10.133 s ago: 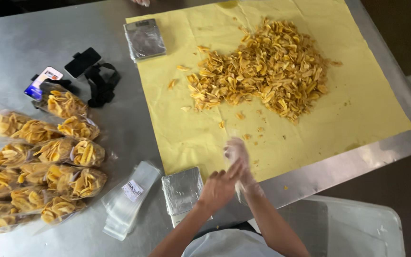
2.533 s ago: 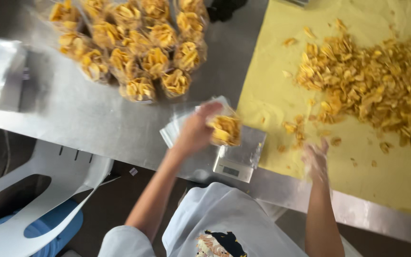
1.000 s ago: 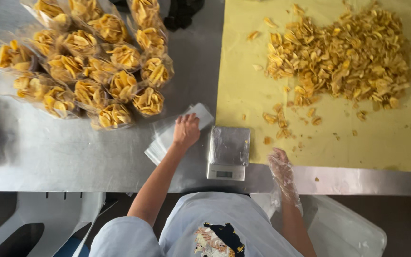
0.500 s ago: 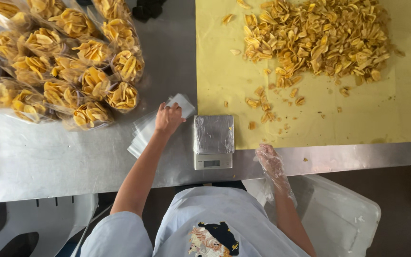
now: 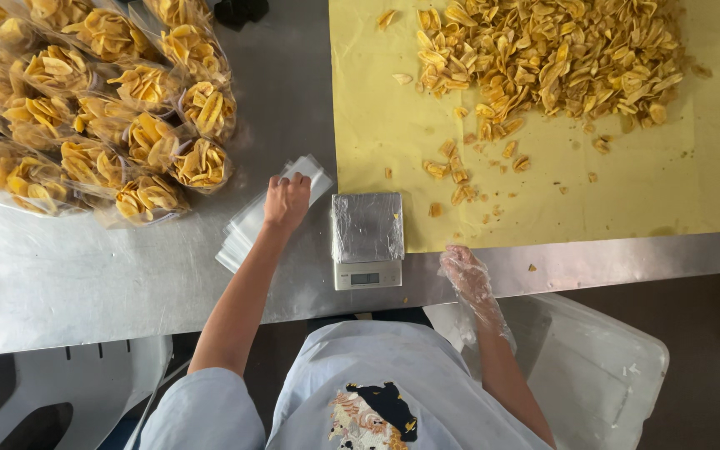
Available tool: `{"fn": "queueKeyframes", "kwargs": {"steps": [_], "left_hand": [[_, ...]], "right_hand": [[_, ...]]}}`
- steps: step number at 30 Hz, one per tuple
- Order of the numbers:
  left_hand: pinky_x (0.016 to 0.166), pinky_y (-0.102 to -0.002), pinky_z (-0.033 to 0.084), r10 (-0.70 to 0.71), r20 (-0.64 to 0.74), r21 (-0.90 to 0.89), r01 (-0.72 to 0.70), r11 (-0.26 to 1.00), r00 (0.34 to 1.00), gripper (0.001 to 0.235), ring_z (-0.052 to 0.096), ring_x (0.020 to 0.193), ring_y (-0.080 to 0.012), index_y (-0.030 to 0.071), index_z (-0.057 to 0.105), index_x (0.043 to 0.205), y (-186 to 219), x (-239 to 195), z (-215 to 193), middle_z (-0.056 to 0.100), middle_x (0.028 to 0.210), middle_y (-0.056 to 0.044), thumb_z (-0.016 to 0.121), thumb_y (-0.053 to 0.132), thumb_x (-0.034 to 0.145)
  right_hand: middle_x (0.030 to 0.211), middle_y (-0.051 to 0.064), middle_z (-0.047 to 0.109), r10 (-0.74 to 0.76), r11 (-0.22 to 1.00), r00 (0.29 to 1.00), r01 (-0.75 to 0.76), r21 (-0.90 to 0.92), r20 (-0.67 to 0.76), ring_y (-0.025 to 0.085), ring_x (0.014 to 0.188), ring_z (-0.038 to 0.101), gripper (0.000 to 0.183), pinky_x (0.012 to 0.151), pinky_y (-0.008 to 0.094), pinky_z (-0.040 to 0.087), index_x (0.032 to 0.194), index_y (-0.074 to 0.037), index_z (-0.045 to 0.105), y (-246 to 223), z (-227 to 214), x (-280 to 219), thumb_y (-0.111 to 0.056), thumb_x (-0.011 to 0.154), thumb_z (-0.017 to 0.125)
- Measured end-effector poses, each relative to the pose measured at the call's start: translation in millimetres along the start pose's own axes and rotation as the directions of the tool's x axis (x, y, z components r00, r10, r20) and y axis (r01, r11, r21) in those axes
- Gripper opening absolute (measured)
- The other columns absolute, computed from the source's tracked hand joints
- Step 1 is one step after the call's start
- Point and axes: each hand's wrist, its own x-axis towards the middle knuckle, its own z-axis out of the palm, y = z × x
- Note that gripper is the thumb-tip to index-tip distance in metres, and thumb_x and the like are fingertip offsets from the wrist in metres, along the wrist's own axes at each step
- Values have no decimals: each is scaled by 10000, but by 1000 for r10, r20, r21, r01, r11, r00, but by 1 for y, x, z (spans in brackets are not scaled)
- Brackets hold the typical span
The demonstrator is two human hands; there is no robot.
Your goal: The person scoops dried banana chips from a large pile on a yellow sheet and places them into small clear plastic bags on a digital scale. After weighing, the filled bags are set aside on the metal table. The process repeats continuously throughout the clip.
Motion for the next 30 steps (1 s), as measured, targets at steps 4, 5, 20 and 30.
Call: {"fn": "queueKeyframes", "kwargs": {"steps": [4, 5, 20, 30], "left_hand": [[915, -411, 509, -132, -25, -15, 132, 991, 991, 130, 714, 839, -247, 91, 626, 1055, 9, 4, -34, 699, 897, -68, 629, 65, 928], [902, -413, 501, -134, -60, -2, 134, 991, 989, 152, 699, 857, -243, 96, 625, 1080, 7, 7, -41, 687, 910, -60, 635, 79, 929], [909, -415, 439, -299, -239, -204, 253, 946, 924, 263, 622, 1034, -203, 155, 675, 1153, -4, -16, -1, 653, 1184, 33, 759, 244, 920], [947, -419, 429, -308, -301, -324, 207, 923, 902, 184, 638, 1027, -186, 150, 673, 1057, 4, -16, 3, 685, 1087, 49, 736, 93, 895]], "right_hand": [[1088, 69, 702, -133, 990, 991, 131, -47, -25, 162, 892, 710, 241, 824, 285, 590, 1199, -51, 658, 5, -3, -4, -89, 961, 668], [1073, 64, 700, -96, 995, 995, 95, -26, -36, 169, 899, 707, 263, 831, 281, 593, 1213, -49, 648, 6, -4, -7, -99, 956, 673], [985, 33, 700, 182, 950, 977, -203, 238, 110, 82, 849, 625, 326, 801, 237, 541, 1272, 7, 617, -27, -7, -2, -56, 957, 675], [985, 8, 665, 232, 897, 961, -271, 351, 149, 61, 871, 583, 317, 784, 225, 523, 1263, -10, 633, -44, -1, 3, -80, 960, 692]]}}
